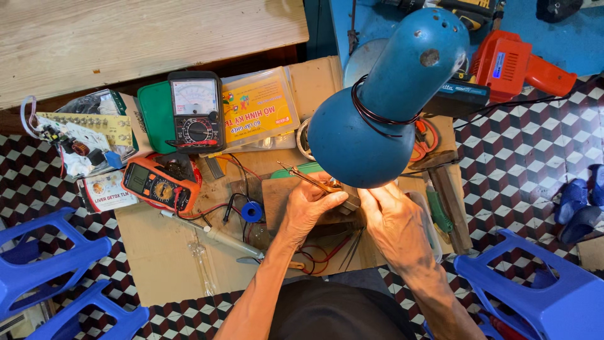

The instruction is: The person solders wires to a small electronic component using a soldering iron and solder wire. They repeatedly heat the connection points and apply solder to secure the wires in place.

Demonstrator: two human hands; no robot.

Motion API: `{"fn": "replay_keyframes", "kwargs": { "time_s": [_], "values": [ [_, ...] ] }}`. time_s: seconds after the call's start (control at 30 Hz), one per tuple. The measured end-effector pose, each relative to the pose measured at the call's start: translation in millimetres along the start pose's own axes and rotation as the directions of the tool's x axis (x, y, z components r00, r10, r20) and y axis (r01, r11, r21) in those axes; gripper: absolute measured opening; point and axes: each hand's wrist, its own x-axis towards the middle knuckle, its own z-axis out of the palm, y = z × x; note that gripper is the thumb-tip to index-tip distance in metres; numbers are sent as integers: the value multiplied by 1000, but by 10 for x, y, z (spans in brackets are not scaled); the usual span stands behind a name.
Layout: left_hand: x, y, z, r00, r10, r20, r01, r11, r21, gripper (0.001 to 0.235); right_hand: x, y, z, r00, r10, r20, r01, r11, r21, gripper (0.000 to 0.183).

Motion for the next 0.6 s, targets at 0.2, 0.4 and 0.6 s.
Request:
{"fn": "replay_keyframes", "kwargs": {
  "time_s": [0.2,0.4,0.6],
  "values": [
    [3,-103,-11,999,31,34,-28,996,-90,46,-101,11,97,969,242,47,-246,964,99,20],
    [-21,-129,-21,1000,22,13,-21,997,-68,48,-139,1,184,981,195,7,-195,973,123,19],
    [-7,-128,-25,997,44,56,-35,987,-154,49,-153,-2,237,980,201,-14,-199,977,82,19]
  ]
}}
